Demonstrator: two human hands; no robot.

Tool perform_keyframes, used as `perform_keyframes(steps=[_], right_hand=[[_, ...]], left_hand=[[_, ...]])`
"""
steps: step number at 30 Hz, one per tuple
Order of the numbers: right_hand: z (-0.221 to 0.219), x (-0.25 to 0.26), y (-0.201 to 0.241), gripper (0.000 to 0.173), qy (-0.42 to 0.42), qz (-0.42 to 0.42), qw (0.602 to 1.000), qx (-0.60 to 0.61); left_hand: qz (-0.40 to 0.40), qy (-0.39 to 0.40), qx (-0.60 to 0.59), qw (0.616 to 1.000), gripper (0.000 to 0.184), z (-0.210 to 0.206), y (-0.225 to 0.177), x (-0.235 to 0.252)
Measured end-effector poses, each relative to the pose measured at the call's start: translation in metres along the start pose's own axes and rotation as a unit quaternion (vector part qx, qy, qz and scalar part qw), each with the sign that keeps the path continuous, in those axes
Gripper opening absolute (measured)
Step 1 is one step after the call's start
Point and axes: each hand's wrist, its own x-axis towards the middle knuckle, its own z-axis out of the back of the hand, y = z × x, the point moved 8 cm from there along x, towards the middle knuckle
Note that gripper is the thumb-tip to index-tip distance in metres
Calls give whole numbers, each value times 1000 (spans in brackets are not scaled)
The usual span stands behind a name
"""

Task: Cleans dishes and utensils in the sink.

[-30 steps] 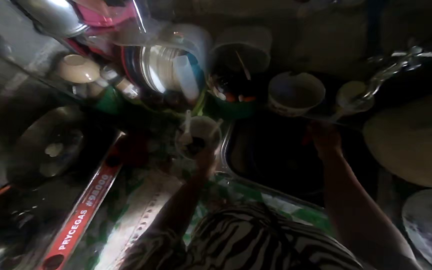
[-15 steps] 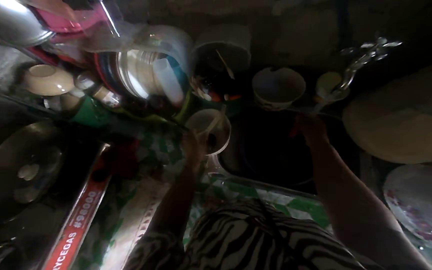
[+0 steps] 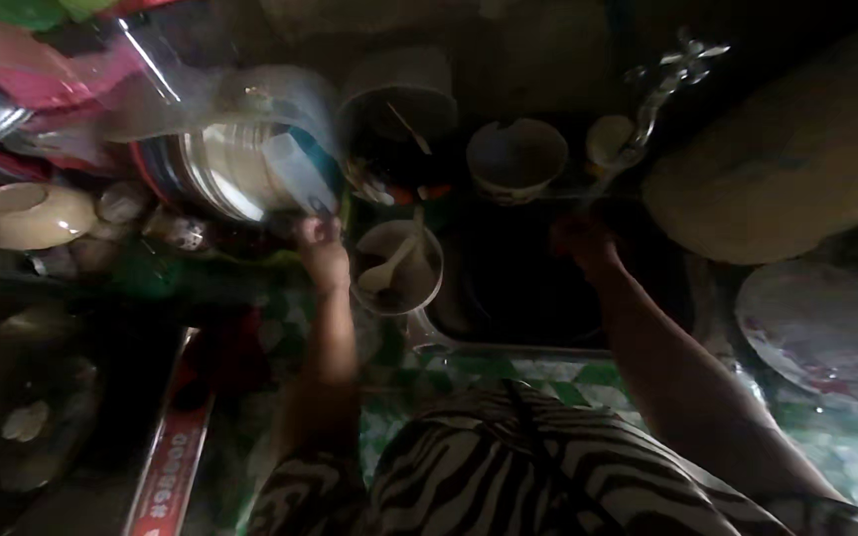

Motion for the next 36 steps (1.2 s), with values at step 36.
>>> perform_keyframes(steps=[36], right_hand=[[28, 57, -2, 38, 98, 129, 986, -40]], left_hand=[[-69, 350, 127, 926, 28, -338, -80, -174]])
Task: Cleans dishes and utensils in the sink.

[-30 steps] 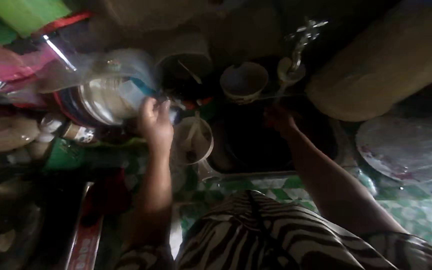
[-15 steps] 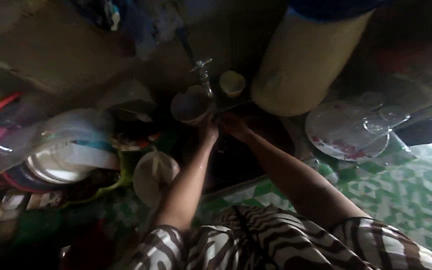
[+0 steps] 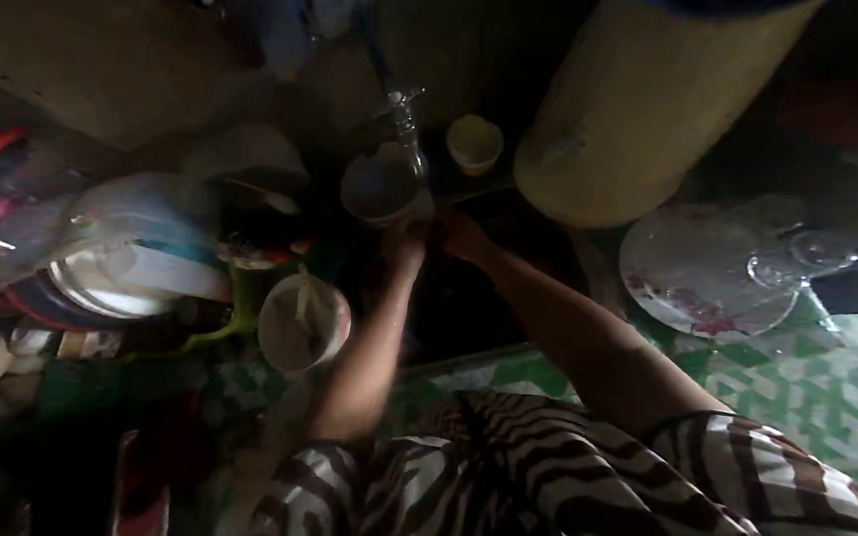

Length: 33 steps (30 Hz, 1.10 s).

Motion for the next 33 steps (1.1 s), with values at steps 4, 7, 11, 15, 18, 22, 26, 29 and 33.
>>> perform_keyframes(steps=[4, 7, 11, 15, 18, 22, 26, 29, 33], right_hand=[[-1, 0, 2, 37, 15, -19, 1000, -12], [-2, -13, 8, 32, -7, -27, 1000, 12], [-7, -37, 38, 21, 2, 46, 999, 11], [-42, -95, 47, 24, 18, 194, 976, -94], [-63, -122, 25, 23, 47, 241, 966, -74], [-43, -112, 3, 27, 34, 110, 991, 71], [-22, -67, -69, 43, -80, -191, 971, 122], [-45, -39, -104, 55, -58, -261, 934, 237], [-73, -18, -103, 52, -26, -248, 941, 228]], left_hand=[[84, -41, -196, 976, 30, -8, 32, -14], [274, -5, -288, 917, 41, -34, 63, -46], [392, 136, -349, 840, 81, -71, 86, -69], [271, 176, -285, 903, 35, -48, 59, -68], [276, 209, -351, 870, 23, -70, 81, -53], [285, 190, -173, 924, 28, -46, 73, -71], [269, 228, -172, 920, 36, -61, 122, -62], [287, 241, -148, 915, 40, -59, 105, -77], [294, 243, -82, 921, 40, -71, 104, -76]])
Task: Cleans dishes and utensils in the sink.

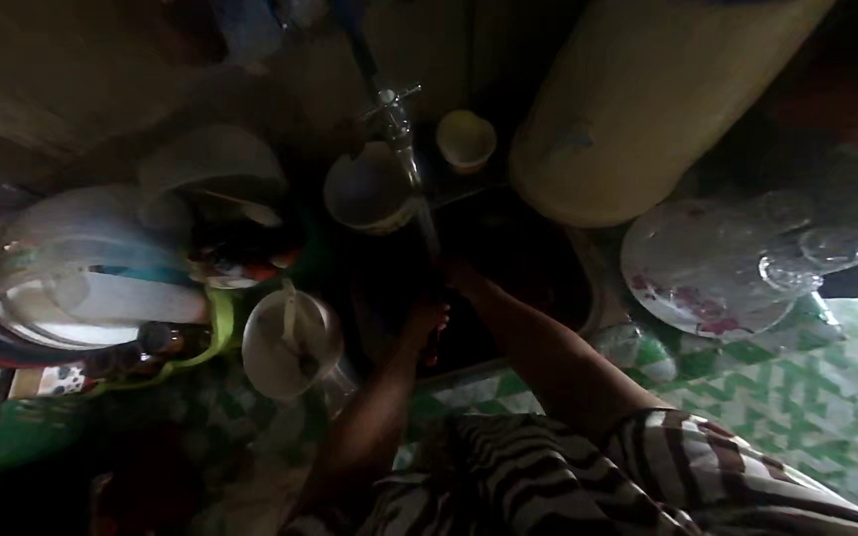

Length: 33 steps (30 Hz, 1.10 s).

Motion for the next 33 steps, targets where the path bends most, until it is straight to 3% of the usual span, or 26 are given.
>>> perform_keyframes(steps=[4, 8, 10, 13, 17, 22, 25, 28, 33], right_hand=[[-2, 13, -5, 47, 3, -42, 981, -188], [5, 6, -35, 43, -60, -117, 989, 74], [1, 2, -24, 40, -43, -105, 993, 39], [-7, 3, 3, 49, 22, -45, 988, -146], [5, 4, 4, 54, 56, -87, 978, -183], [16, -19, 29, 51, 115, -108, 945, -285], [32, -18, 29, 40, 102, -105, 934, -326], [44, -21, 33, 41, 78, -108, 932, -337], [46, -22, 33, 43, 84, -108, 940, -313]], left_hand=[[10, -46, -11, 999, 39, 20, 6, 7], [74, -50, -56, 994, 39, 26, 37, 14], [81, -54, 55, 994, 42, 29, 40, 21], [11, -104, 172, 980, 56, 38, 16, 20], [-139, -171, 13, 975, 69, 48, -30, 32], [-203, -144, 30, 968, 37, 45, -60, 49], [-146, -117, -24, 982, 38, 24, -53, 57], [-87, -74, -113, 987, 44, 3, -44, 56], [-142, -165, 15, 976, 39, 24, -72, 47]])
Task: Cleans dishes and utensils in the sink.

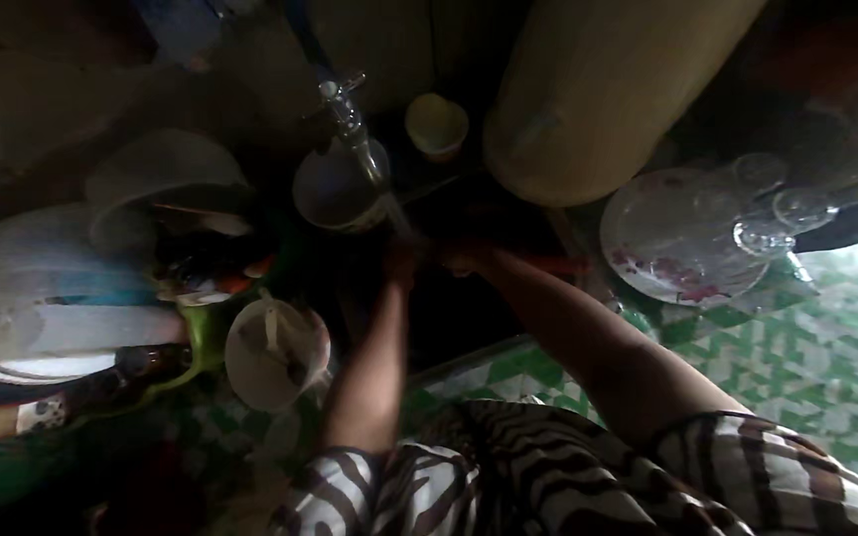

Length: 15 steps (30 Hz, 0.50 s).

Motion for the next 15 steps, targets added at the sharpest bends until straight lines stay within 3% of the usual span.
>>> perform_keyframes(steps=[4, 9, 12, 15], right_hand=[[8, -11, 20, 46, -25, 55, 998, 15], [5, -15, 32, 42, -38, 88, 994, 56], [-2, -12, 34, 41, -34, 87, 991, 94], [-5, -3, 36, 43, -29, 96, 986, 130]], left_hand=[[4, -55, -88, 995, 35, 1, -7, -11], [35, -55, -208, 976, 37, -1, 1, -21], [57, -86, -191, 976, 41, 5, -3, -26], [29, -104, -90, 990, 43, 20, -15, -25]])
